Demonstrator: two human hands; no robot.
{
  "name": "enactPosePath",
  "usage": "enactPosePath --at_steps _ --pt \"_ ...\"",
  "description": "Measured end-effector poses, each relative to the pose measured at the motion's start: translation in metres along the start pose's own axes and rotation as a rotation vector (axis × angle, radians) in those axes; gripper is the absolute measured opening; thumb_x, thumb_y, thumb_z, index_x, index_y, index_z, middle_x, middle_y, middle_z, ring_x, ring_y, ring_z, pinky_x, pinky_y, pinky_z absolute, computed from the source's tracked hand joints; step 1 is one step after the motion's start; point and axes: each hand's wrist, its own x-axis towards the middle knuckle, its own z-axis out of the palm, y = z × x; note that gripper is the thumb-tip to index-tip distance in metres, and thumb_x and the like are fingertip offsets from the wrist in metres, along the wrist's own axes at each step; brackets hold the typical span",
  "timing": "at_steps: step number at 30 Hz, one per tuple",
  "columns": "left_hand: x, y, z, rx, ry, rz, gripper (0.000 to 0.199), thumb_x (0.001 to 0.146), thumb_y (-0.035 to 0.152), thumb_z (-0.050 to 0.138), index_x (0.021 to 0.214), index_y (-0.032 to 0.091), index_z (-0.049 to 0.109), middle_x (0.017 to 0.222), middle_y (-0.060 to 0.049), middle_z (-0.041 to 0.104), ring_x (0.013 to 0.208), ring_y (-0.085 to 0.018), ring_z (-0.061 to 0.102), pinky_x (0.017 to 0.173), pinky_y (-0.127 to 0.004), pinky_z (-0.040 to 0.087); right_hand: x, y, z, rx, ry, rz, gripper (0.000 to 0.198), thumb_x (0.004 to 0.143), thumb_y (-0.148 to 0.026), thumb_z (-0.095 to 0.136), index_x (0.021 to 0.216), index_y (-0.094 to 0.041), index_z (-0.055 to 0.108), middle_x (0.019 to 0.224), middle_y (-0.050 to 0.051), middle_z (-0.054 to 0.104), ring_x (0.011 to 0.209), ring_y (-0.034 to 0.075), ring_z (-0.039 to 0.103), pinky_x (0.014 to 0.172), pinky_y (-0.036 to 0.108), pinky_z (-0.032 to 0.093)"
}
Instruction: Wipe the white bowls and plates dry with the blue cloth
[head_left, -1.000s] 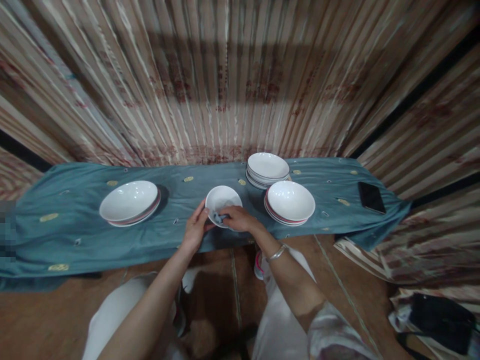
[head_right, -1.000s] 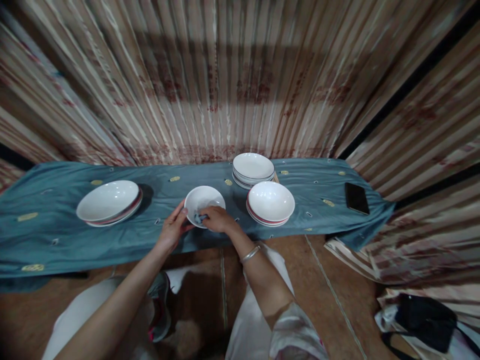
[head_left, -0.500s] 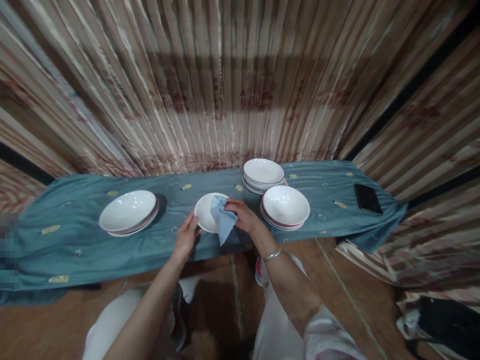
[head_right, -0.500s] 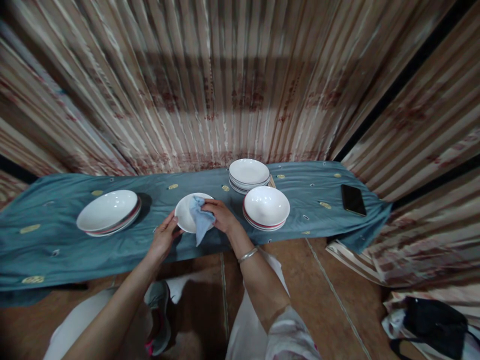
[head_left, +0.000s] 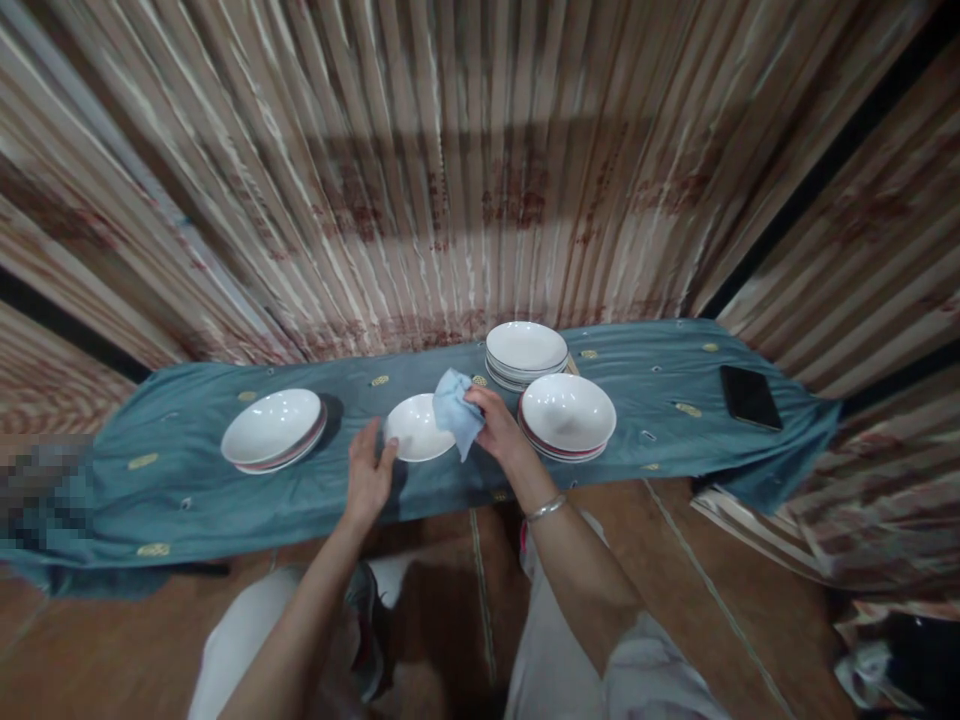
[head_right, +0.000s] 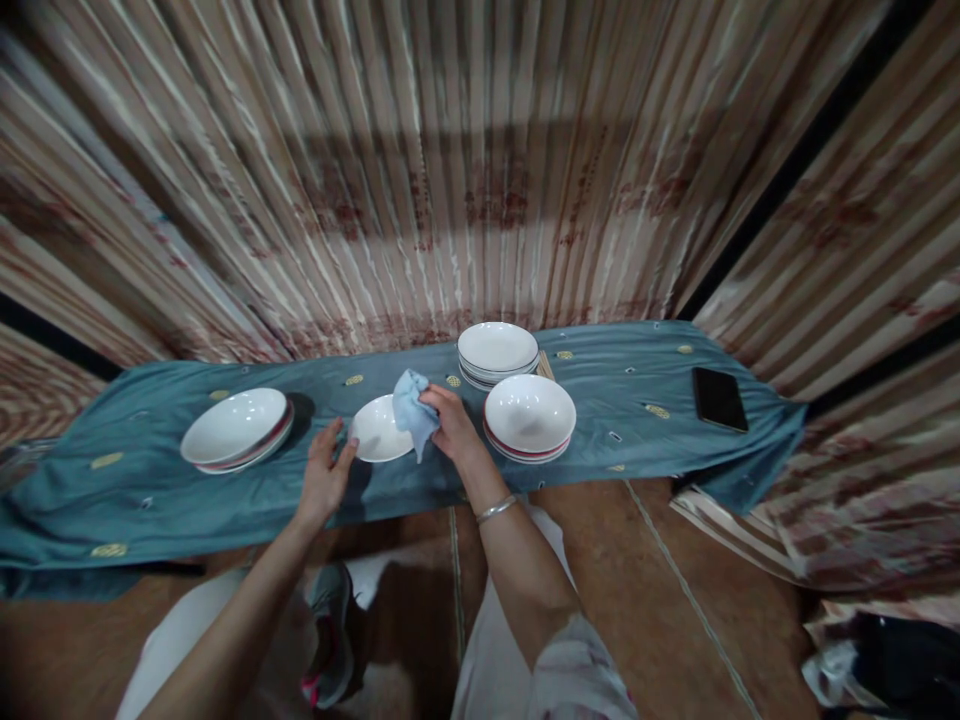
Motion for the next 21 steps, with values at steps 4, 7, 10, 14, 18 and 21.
enactPosePath --at_steps 4,7,10,14,18,21 --pt "-0.009 0.035 0.008 0.187 -0.241 0.320 0.032 0.083 0.038 0.060 0.110 0.023 0.070 0.117 -0.010 0.066 0.121 -0.028 0.050 0.109 -0.052 0.030 0.001 -0.001 0.001 -0.041 0.062 -0.084 0.014 0.060 -0.028 0.064 0.069 -0.021 0.055 0.059 -0.007 0.048 0.052 0.009 0.040 0.050 0.019 0.030" --pt "-0.014 0.050 0.018 0.188 -0.348 0.335 0.023 0.084 0.030 0.058 0.103 0.026 0.072 0.110 -0.007 0.070 0.115 -0.026 0.056 0.113 -0.056 0.017 0.004 0.001 0.001 -0.118 0.106 -0.130 0.016 0.061 -0.032 0.062 0.072 -0.020 0.059 0.061 -0.006 0.052 0.056 0.010 0.042 0.053 0.021 0.031" --pt "-0.014 0.053 0.023 0.007 -0.340 0.231 0.017 0.080 0.026 0.063 0.092 0.027 0.075 0.098 -0.007 0.073 0.103 -0.027 0.062 0.115 -0.053 0.013 0.006 0.006 -0.002 -0.243 0.120 -0.170 0.018 0.063 -0.035 0.062 0.073 -0.020 0.061 0.062 -0.006 0.052 0.057 0.010 0.042 0.054 0.021 0.031" --pt "-0.009 0.054 0.026 -0.260 -0.323 0.078 0.012 0.071 0.029 0.072 0.082 0.027 0.076 0.092 -0.008 0.074 0.101 -0.029 0.062 0.116 -0.046 0.011 0.010 0.013 -0.005 -0.455 0.137 -0.206 0.022 0.069 -0.039 0.060 0.080 -0.020 0.065 0.062 -0.005 0.050 0.060 0.011 0.044 0.054 0.022 0.032" --pt "0.004 0.057 0.024 -0.363 -0.259 -0.029 0.009 0.067 0.030 0.074 0.076 0.027 0.075 0.089 -0.006 0.075 0.103 -0.030 0.060 0.116 -0.044 0.012 0.012 0.015 -0.004 -0.694 0.203 -0.395 0.021 0.076 -0.032 0.053 0.090 -0.023 0.067 0.082 -0.002 0.063 0.082 0.016 0.056 0.072 0.024 0.044" --pt "0.017 0.055 0.018 -0.389 -0.138 -0.126 0.007 0.067 0.029 0.073 0.073 0.026 0.075 0.085 -0.006 0.075 0.100 -0.031 0.061 0.111 -0.042 0.027 0.011 0.012 0.000 -0.820 0.233 -0.552 0.027 0.081 -0.028 0.050 0.102 -0.023 0.065 0.113 0.002 0.065 0.107 0.019 0.057 0.096 0.030 0.042"
